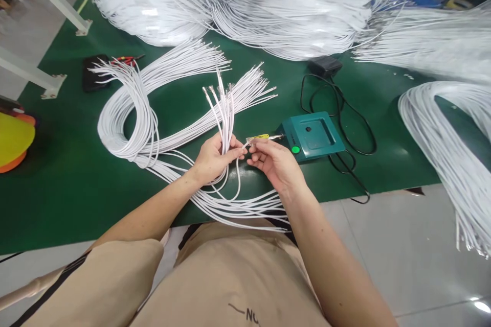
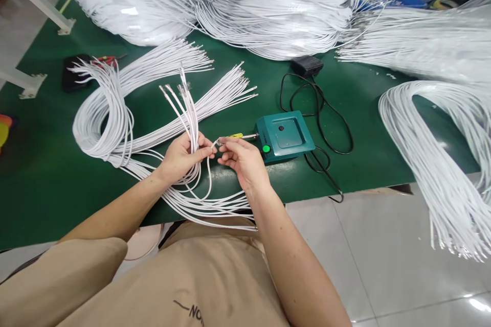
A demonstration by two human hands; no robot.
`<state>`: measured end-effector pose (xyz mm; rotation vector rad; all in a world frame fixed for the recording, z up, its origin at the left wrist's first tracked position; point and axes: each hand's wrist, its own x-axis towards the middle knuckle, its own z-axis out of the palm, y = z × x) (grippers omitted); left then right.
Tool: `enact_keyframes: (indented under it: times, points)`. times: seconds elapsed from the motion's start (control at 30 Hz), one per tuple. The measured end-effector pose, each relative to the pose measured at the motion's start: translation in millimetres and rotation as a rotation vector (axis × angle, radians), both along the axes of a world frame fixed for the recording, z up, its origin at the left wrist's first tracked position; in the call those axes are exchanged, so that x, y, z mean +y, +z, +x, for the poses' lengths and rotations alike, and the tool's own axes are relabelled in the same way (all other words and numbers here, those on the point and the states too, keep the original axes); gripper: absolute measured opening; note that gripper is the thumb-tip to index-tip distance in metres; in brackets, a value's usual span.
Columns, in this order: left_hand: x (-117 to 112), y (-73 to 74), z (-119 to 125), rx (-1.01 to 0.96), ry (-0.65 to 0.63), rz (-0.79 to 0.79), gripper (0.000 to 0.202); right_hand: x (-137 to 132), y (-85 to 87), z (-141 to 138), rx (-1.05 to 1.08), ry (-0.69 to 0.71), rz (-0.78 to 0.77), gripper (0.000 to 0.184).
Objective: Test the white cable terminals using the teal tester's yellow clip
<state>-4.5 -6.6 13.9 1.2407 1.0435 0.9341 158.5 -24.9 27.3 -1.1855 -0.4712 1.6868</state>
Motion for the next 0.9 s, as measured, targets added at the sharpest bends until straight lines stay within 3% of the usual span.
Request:
enact_keyframes:
  times: [0.13,0.23,0.47,0.73,0.8,0.9]
  points:
    - [0,-0.7,0,-0.057,-0.019,-0.045,0.032,-2,6.7,-3,-0.151,-0.004,0.211,0.025]
    - [0,-2.8,-1,-0.081,-0.031,-0.046,0.032,-2,11.2,-5,-0.250,0.055,0.255,0.020]
    - [0,-3.0,-2,-0.092,-0.083,-0.021,0.026,1,5.0,1,-0.195,0.058,0.190,0.023]
    - [-1,-3.0,-1,0.033,-0.048,0.055,0.022,0,14.7,-1,-0.406,0.111,0.152,0.006]
    - [-1,-2.4,-1,0.049,-0.024,0.063,0.023,-2,15.3,0,-0.442,0.155,0.103,0.006]
    - [-1,-2.1,-1,0.042,-0.018,0.044,0.024,-4,14.9,0,-0.477,0.092,0.147,0.014]
